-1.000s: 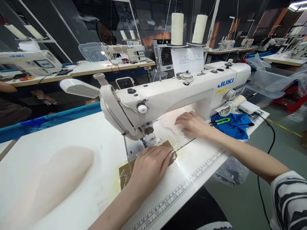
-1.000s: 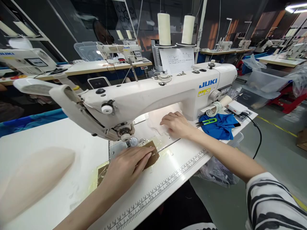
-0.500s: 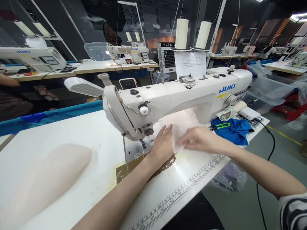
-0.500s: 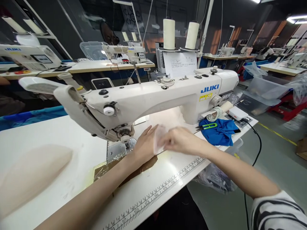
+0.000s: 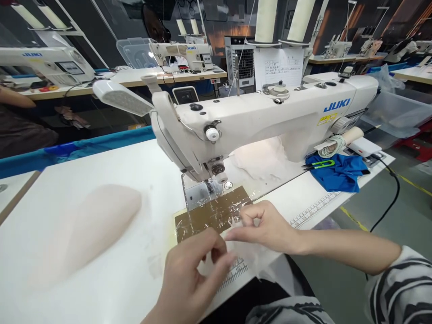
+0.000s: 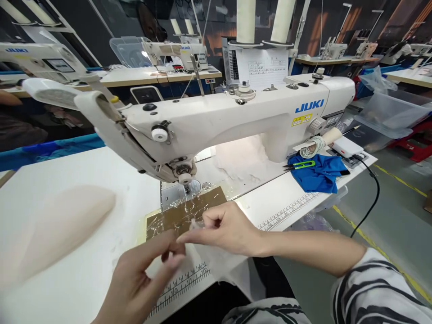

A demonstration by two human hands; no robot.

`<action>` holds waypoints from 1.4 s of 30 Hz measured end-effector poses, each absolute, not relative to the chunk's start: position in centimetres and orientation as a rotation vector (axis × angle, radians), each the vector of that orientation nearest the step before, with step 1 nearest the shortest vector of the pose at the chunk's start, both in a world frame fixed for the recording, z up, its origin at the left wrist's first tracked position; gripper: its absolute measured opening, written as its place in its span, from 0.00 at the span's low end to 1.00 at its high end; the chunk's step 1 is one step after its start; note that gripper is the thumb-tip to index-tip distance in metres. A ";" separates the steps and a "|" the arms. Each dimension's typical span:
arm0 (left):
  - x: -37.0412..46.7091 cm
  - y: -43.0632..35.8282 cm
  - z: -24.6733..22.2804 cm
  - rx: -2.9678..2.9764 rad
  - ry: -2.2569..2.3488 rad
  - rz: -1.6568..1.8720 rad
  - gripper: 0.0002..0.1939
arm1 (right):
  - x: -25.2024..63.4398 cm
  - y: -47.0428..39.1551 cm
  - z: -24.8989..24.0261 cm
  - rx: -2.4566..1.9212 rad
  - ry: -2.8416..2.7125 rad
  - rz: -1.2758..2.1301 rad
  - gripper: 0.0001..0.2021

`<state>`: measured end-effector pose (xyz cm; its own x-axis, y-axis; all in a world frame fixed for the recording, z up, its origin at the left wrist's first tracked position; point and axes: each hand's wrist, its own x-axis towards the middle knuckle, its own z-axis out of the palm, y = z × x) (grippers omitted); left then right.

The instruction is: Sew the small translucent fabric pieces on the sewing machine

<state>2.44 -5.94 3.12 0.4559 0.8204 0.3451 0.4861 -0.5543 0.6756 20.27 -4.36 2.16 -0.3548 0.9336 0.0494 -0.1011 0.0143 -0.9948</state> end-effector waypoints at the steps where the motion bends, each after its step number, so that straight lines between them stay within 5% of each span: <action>1: 2.4 -6.6 3.0 2.191 1.108 0.901 0.13 | 19.5 -4.4 2.1 -0.870 -1.378 1.518 0.30; 12: -1.9 -6.3 4.0 1.541 1.228 0.596 0.18 | 18.6 -2.1 2.9 -1.012 -1.329 1.738 0.28; 20: 1.2 -7.0 3.7 1.914 1.318 0.644 0.13 | 16.3 -2.5 2.0 -0.901 -1.330 1.687 0.28; 29: -1.2 -5.9 4.3 1.499 1.210 0.721 0.16 | 17.2 -1.7 2.7 -1.069 -1.383 1.686 0.29; 36: 1.6 -7.5 3.7 2.031 1.351 0.788 0.12 | 15.5 -2.3 2.4 -0.991 -1.348 1.611 0.28; 42: -1.3 -6.9 4.8 1.499 1.071 0.665 0.15 | 17.3 -1.7 3.7 -0.983 -1.454 1.832 0.27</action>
